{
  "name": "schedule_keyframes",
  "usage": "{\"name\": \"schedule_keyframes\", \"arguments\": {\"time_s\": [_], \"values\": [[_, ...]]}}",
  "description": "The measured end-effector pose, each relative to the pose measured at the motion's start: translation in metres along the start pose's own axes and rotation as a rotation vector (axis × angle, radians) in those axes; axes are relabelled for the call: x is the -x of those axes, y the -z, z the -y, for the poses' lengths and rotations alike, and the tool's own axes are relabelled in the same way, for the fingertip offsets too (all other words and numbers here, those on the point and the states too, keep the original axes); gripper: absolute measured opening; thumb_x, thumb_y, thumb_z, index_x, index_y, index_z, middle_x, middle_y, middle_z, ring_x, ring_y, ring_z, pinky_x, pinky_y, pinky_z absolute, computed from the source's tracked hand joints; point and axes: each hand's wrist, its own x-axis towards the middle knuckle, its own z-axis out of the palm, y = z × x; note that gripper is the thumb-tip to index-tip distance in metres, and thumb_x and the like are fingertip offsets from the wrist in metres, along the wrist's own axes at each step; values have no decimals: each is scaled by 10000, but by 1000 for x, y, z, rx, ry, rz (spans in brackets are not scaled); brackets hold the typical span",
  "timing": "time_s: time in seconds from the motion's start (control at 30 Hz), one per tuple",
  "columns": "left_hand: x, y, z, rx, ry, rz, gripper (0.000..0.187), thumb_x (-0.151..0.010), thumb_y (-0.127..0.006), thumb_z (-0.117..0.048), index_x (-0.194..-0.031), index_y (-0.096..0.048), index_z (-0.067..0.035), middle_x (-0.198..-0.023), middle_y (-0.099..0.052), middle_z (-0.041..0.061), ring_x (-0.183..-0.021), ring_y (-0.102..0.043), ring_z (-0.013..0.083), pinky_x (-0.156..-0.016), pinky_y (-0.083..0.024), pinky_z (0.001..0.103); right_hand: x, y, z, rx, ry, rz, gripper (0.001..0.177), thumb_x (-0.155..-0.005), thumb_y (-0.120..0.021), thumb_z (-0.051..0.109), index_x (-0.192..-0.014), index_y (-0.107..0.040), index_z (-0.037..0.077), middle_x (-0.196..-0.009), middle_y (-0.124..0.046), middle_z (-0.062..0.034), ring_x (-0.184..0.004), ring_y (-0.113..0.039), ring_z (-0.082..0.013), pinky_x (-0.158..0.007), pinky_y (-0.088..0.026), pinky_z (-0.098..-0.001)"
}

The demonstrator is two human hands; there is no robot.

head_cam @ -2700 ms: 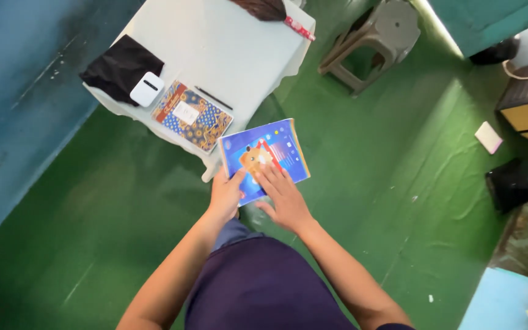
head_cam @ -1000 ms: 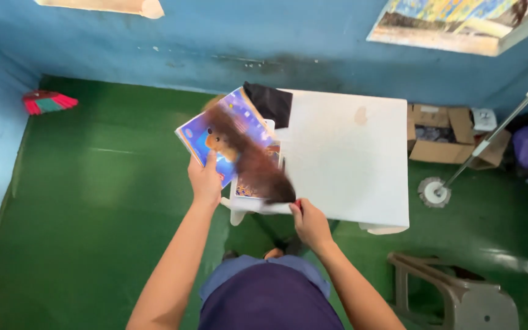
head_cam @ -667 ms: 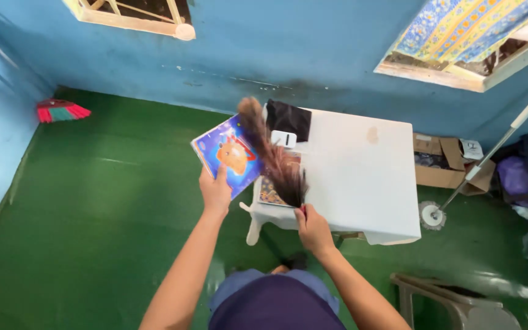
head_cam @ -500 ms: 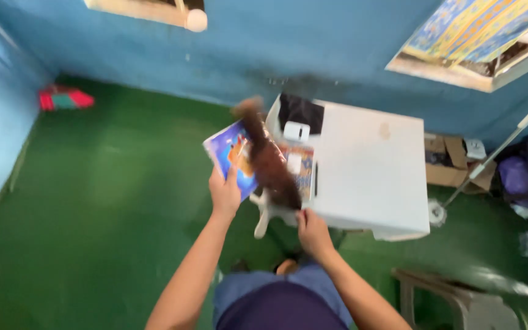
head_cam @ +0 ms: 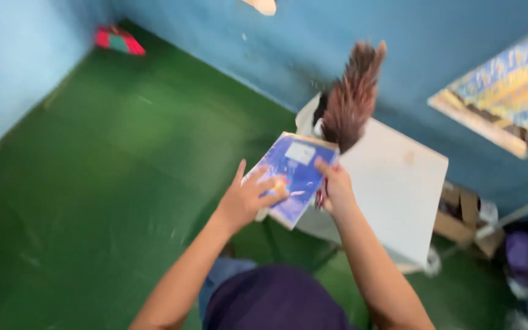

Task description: The person is dusting a laptop, books, and other items on a table using a feather duster.

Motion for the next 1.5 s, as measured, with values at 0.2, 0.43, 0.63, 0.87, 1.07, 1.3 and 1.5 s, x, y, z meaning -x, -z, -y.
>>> {"name": "schedule_keyframes", "arguments": {"time_s": [0.2, 0.43, 0.63, 0.87, 1.07, 1.3, 1.5], "values": [[23, -24, -54, 437, 766, -632, 615, -1001, -604, -227, -1522, -368, 0, -1523, -373, 298, -1406, -374, 450, -1106, -325, 581, 10, 63, -20, -36, 92, 83, 234, -973, -709, 53, -1183, -610, 34, -923, -695, -65, -540, -511, -61, -450, -399, -225], [35, -80, -110, 1897, 1091, -659, 461, -1042, -569, -180, -1442, -490, 35, -1363, -633, 178, -1176, -673, 260, -998, -557, 412, 49, 59, -15, -59, 41, 182, 279, -929, -707, 41, -1186, -606, 78, -930, -687, -20, -604, -558, -64, -486, -386, -217], [37, -77, -93, 1253, 1187, -818, 356, -996, -624, -88, -1334, -609, 22, -1235, -705, 127, -1064, -682, 207, -912, -568, 338, 54, 132, -32, 628, 289, -121, 251, -1121, -556, 275, -1071, -596, 32, -857, -612, -97, -591, -478, -138, -493, -382, -310], [-5, -82, -98, 1195, 1046, -787, 349, -972, -617, -47, -1317, -587, -3, -1202, -689, 87, -1064, -659, 180, -938, -534, 336, 104, 177, -25, 1276, 638, 185, 196, -978, -599, 231, -1059, -626, 55, -914, -697, -215, -823, -668, -439, -689, -520, -496], [-27, -129, -81, 1243, 970, -624, 312, -988, -628, -20, -1291, -585, 40, -1199, -684, 111, -1074, -660, 201, -962, -533, 353, 126, 189, -10, 1257, 528, 38, 210, -961, -621, 265, -1064, -626, 82, -934, -698, -212, -869, -659, -455, -709, -513, -520], [-58, -146, -54, 1461, 745, -518, 313, -933, -638, -21, -1236, -581, 32, -1168, -689, 98, -1023, -696, 183, -912, -594, 348, 135, 192, -11, 1213, 497, -15, 188, -970, -639, 255, -1018, -627, 73, -863, -680, -206, -812, -641, -435, -671, -504, -485], [-112, -126, -66, 1503, 802, -371, 303, -1028, -635, -91, -1285, -583, 61, -1141, -685, 112, -966, -676, 178, -876, -562, 342, 143, 192, -2, 1026, 637, -201, 163, -948, -637, 213, -959, -642, 50, -772, -648, -190, -678, -636, -367, -635, -530, -413]]}}
